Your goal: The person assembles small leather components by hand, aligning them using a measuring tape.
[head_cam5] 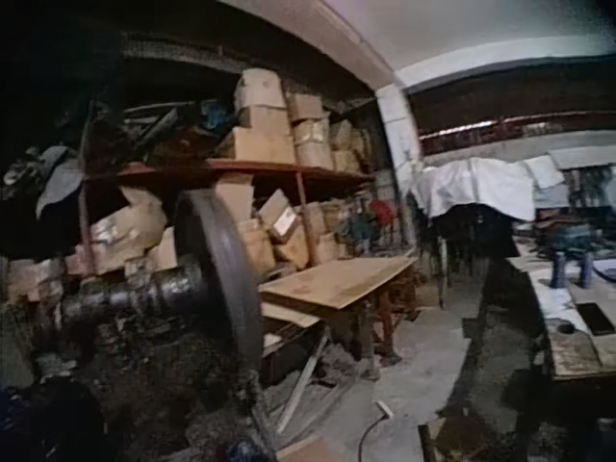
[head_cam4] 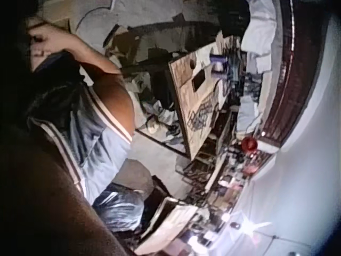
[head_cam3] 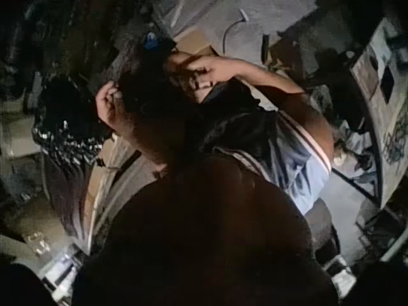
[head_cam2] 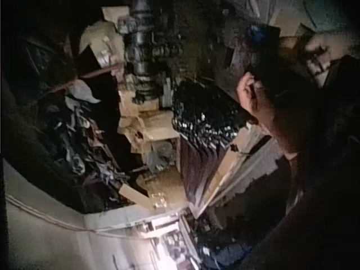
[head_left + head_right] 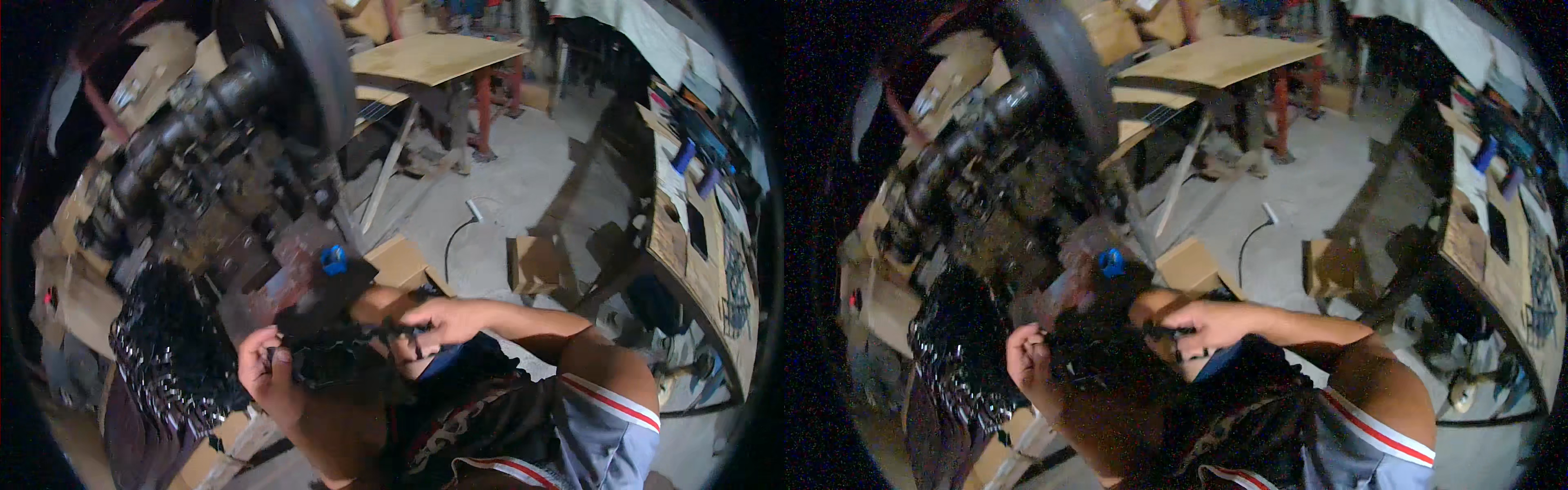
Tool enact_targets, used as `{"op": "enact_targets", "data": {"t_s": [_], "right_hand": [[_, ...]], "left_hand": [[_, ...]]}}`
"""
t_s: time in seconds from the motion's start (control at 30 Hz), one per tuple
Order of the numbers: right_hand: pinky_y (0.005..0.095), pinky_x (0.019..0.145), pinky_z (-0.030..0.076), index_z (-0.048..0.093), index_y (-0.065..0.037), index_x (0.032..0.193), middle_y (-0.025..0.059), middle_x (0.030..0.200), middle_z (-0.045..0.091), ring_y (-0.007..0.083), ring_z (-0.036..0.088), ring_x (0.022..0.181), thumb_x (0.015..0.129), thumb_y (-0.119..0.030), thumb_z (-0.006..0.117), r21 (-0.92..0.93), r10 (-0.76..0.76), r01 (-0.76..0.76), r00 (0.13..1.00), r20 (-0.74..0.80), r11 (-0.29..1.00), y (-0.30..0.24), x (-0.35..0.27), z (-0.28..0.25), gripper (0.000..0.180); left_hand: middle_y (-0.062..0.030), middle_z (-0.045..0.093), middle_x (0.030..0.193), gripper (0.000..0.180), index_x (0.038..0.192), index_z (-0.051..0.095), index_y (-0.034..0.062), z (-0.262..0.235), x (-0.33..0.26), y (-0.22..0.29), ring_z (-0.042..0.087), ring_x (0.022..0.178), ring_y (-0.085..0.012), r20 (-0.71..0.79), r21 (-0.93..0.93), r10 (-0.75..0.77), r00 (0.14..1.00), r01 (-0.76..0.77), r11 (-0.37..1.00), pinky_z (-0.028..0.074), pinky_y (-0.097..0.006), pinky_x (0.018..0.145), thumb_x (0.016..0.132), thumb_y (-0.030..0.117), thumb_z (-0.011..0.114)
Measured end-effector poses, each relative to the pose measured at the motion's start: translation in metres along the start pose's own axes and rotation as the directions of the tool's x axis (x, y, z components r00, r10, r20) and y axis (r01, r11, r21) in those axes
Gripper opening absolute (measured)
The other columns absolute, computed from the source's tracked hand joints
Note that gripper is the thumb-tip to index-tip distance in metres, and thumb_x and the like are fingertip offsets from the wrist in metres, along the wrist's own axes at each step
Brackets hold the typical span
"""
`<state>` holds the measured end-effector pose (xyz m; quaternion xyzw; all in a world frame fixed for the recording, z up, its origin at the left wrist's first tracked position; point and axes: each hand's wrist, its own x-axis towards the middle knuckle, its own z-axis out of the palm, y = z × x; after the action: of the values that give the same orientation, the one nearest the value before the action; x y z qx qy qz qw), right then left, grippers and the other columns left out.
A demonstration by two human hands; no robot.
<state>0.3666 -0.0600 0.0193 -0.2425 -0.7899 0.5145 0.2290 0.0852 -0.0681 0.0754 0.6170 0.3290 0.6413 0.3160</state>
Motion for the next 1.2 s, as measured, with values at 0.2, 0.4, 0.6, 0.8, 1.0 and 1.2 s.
{"op": "enact_targets", "data": {"t_s": [0.2, 0.4, 0.6, 0.8, 1.0, 1.2], "right_hand": [[0.0244, 0.074, 0.044, 0.056, -0.005, 0.106, -0.0037, 0.086, 0.056, 0.0065, 0.05, 0.08, 0.088, -0.008, 0.055, 0.032, 0.03, -0.014, 0.797, -0.603, 0.999, -0.022, -0.066, -0.092, 0.018], [0.0245, 0.068, 0.04, 0.058, -0.002, 0.097, -0.0018, 0.077, 0.051, 0.0066, 0.045, 0.075, 0.089, -0.022, 0.056, -0.247, -0.083, -0.517, 0.319, -0.944, 0.819, -0.097, -0.172, -0.176, 0.022], [0.0398, 0.073, 0.048, 0.062, 0.0, 0.097, 0.0174, 0.087, 0.064, 0.0259, 0.062, 0.08, 0.084, -0.021, 0.049, -0.036, -0.551, -0.927, -0.19, -0.812, 0.372, -0.214, -0.413, -0.293, 0.028], [0.0456, 0.075, 0.042, 0.048, 0.002, 0.101, 0.0286, 0.088, 0.055, 0.0415, 0.054, 0.087, 0.078, -0.009, 0.044, -0.036, -0.981, -0.981, -0.192, -0.019, 0.193, -0.329, -0.501, -0.233, 0.025], [0.0574, 0.1, 0.028, 0.051, -0.006, 0.124, 0.0201, 0.129, 0.047, 0.0393, 0.04, 0.123, 0.081, -0.029, 0.05, 0.875, -0.506, -0.415, -0.827, -0.247, 0.25, -0.263, -0.569, -0.197, 0.049], [0.0677, 0.099, 0.012, 0.037, -0.013, 0.135, 0.0194, 0.144, 0.025, 0.0389, 0.02, 0.133, 0.089, -0.033, 0.037, 0.877, -0.436, -0.456, -0.827, -0.354, 0.153, -0.187, -0.589, -0.228, 0.051]], "left_hand": [[-0.0141, 0.058, 0.104, 0.043, 0.119, 0.051, 0.0003, -0.015, -0.047, -0.074, 0.054, 0.102, -0.027, 0.458, 0.491, -0.362, 0.812, 0.109, 0.865, 0.043, -0.033, 0.089, 0.077, 0.0, 0.061], [-0.0199, 0.051, 0.123, 0.051, 0.126, 0.046, 0.0008, -0.029, -0.067, -0.123, 0.048, 0.114, -0.0302, 0.511, 0.743, -0.713, 0.481, 0.171, 0.648, 0.037, -0.037, 0.098, 0.082, 0.02, 0.063], [-0.0201, 0.047, 0.129, 0.059, 0.13, 0.042, 0.0014, -0.061, -0.068, -0.221, 0.046, 0.119, -0.0319, 0.522, 0.656, -0.704, 0.481, 0.301, 0.692, 0.034, -0.037, 0.101, 0.084, 0.033, 0.061], [-0.0213, 0.049, 0.126, 0.056, 0.127, 0.044, -0.0001, -0.055, -0.062, -0.207, 0.047, 0.117, -0.0319, 0.534, 0.729, -0.679, 0.504, 0.133, 0.672, 0.035, -0.038, 0.1, 0.083, 0.03, 0.062], [-0.0225, 0.051, 0.123, 0.054, 0.125, 0.046, -0.0016, -0.059, -0.075, -0.189, 0.049, 0.115, -0.0319, 0.506, 0.791, -0.667, 0.546, 0.015, 0.612, 0.037, -0.038, 0.098, 0.083, 0.028, 0.062], [-0.023, 0.051, 0.123, 0.056, 0.125, 0.047, -0.0026, -0.058, -0.076, -0.166, 0.049, 0.115, -0.0323, 0.353, 0.791, -0.827, 0.438, 0.331, 0.514, 0.037, -0.038, 0.097, 0.083, 0.031, 0.062]]}}
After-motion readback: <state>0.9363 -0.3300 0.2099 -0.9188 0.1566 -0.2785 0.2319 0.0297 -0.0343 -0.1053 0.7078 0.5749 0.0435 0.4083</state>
